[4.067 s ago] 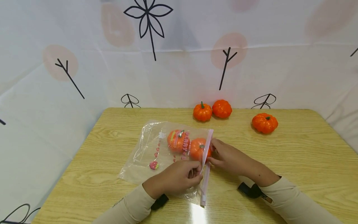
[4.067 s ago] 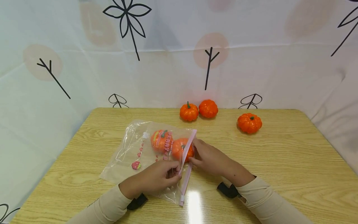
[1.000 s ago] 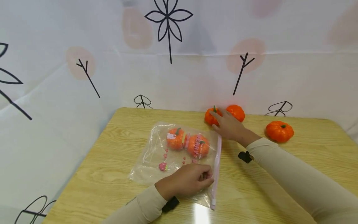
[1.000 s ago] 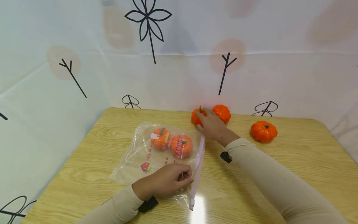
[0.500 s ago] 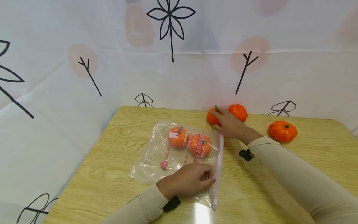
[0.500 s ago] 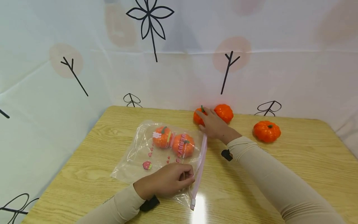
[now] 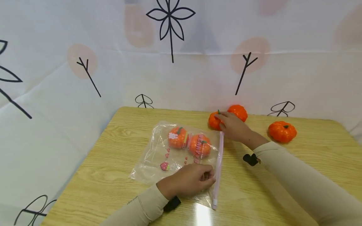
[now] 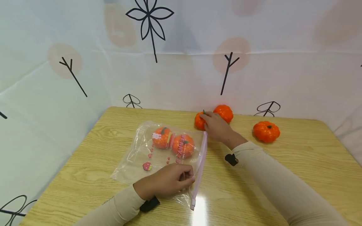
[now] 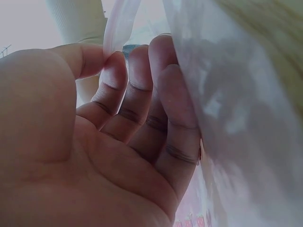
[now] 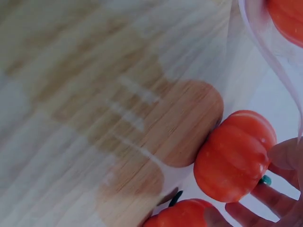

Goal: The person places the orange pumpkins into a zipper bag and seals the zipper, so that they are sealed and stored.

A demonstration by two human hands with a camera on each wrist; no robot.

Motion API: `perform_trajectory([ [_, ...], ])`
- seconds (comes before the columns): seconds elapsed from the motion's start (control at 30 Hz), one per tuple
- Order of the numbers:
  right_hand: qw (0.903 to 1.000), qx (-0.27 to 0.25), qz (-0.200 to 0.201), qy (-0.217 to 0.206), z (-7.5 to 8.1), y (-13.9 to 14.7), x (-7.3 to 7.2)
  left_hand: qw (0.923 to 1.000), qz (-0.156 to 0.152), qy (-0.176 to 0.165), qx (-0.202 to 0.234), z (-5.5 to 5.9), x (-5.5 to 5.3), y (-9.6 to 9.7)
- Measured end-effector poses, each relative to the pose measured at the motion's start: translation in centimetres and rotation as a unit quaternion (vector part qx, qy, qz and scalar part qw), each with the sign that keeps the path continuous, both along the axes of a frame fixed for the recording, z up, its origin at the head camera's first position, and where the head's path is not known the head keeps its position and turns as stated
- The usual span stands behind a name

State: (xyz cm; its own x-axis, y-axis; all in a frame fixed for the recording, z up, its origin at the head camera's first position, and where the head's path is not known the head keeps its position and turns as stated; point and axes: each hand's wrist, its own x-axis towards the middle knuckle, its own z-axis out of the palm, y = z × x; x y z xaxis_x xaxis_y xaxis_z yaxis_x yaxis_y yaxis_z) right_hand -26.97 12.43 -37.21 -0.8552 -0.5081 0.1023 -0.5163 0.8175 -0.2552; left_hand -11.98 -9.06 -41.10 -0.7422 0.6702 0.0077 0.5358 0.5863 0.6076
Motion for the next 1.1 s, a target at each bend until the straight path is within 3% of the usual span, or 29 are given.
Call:
perform_trajectory([
  [0.43, 0.9997, -0.012, 0.005, 0.022, -0.4, 1.4, 1.8, 0.9998, 0.005, -0.017, 0.003, -0.1, -0.1, -0.1],
  [1.1, 0.9975, 0.011, -0.031, 0.062, -1.2, 3.2, 5.6, 0.9998, 0.005, -0.019, 0.003, 0.3, 0.1, 0.1],
])
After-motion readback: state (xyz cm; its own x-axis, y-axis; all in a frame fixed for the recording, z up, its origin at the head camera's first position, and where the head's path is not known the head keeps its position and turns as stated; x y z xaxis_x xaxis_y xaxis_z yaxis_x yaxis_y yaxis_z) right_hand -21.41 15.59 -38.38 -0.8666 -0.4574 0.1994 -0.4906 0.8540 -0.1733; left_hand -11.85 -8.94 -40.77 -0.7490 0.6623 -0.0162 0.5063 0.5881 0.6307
